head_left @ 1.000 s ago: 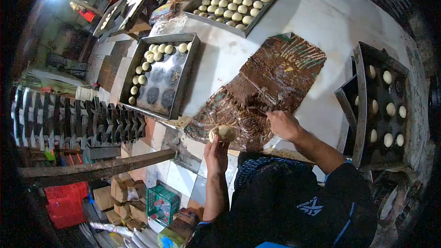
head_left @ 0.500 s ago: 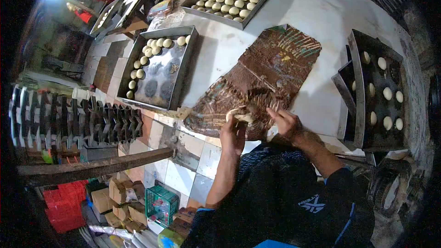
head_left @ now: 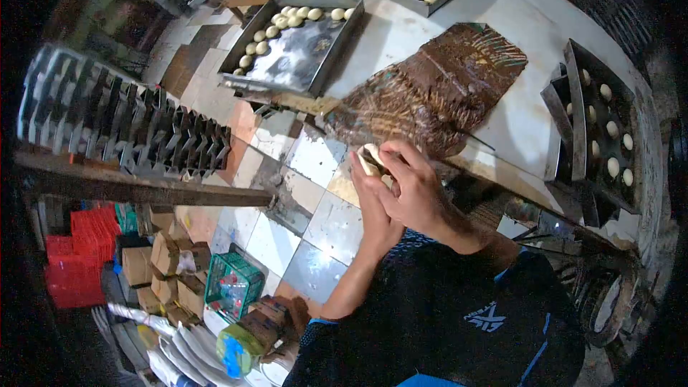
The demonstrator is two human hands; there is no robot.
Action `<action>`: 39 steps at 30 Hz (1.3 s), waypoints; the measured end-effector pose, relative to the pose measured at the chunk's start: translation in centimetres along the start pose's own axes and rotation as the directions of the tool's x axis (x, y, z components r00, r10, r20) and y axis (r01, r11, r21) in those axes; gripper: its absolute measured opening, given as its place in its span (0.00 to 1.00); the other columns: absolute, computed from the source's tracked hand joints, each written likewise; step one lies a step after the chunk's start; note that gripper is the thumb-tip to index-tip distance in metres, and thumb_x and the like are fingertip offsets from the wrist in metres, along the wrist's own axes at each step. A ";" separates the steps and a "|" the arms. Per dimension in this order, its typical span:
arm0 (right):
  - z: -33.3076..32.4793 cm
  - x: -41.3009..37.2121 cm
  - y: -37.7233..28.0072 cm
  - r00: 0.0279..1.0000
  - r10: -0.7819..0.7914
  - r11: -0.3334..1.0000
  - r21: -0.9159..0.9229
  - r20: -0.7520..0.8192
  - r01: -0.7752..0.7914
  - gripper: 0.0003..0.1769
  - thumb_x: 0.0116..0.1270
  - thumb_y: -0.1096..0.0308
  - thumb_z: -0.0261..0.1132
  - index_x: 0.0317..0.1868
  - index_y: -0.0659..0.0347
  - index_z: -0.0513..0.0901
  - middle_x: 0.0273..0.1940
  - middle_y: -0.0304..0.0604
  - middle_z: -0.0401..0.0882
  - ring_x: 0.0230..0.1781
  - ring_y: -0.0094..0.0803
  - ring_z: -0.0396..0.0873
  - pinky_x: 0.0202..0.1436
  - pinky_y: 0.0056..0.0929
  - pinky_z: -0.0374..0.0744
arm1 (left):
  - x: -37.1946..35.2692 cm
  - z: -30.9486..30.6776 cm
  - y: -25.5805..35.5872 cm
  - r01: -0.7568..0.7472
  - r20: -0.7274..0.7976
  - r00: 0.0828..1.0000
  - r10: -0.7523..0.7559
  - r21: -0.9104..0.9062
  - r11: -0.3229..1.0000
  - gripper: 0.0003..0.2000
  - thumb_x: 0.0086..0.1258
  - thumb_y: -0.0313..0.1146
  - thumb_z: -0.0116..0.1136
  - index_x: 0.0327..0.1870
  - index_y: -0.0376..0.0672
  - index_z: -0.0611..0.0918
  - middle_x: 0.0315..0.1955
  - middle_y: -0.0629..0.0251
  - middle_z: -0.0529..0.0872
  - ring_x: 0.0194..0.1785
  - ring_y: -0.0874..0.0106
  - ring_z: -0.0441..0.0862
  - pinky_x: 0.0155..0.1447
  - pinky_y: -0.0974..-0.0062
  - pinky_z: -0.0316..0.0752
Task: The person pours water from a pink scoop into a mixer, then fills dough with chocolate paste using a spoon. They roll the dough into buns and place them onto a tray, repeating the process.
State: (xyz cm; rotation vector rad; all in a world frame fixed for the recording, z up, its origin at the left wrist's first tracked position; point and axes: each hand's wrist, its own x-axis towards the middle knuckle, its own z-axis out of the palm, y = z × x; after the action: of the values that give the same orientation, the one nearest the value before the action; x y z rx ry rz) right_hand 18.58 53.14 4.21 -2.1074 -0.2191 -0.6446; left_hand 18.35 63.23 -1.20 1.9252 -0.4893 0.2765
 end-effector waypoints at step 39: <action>-29.1 -8.1 6.1 0.870 -0.232 0.911 0.217 -0.434 0.352 0.15 0.51 0.79 0.70 0.41 0.65 0.84 0.49 0.51 0.81 0.45 0.40 0.83 0.50 0.32 0.81 | 4.8 21.6 18.9 -0.156 0.167 0.859 0.484 -0.815 0.558 0.47 0.44 0.56 0.76 0.62 0.41 0.64 0.45 0.59 0.67 0.44 0.68 0.69 0.44 0.66 0.77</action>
State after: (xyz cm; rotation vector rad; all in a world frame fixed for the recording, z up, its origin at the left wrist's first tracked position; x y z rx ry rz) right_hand 3.41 26.78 9.16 -1.6271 -0.3856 -1.1405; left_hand 13.24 36.00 7.83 0.9799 -1.0471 -0.0925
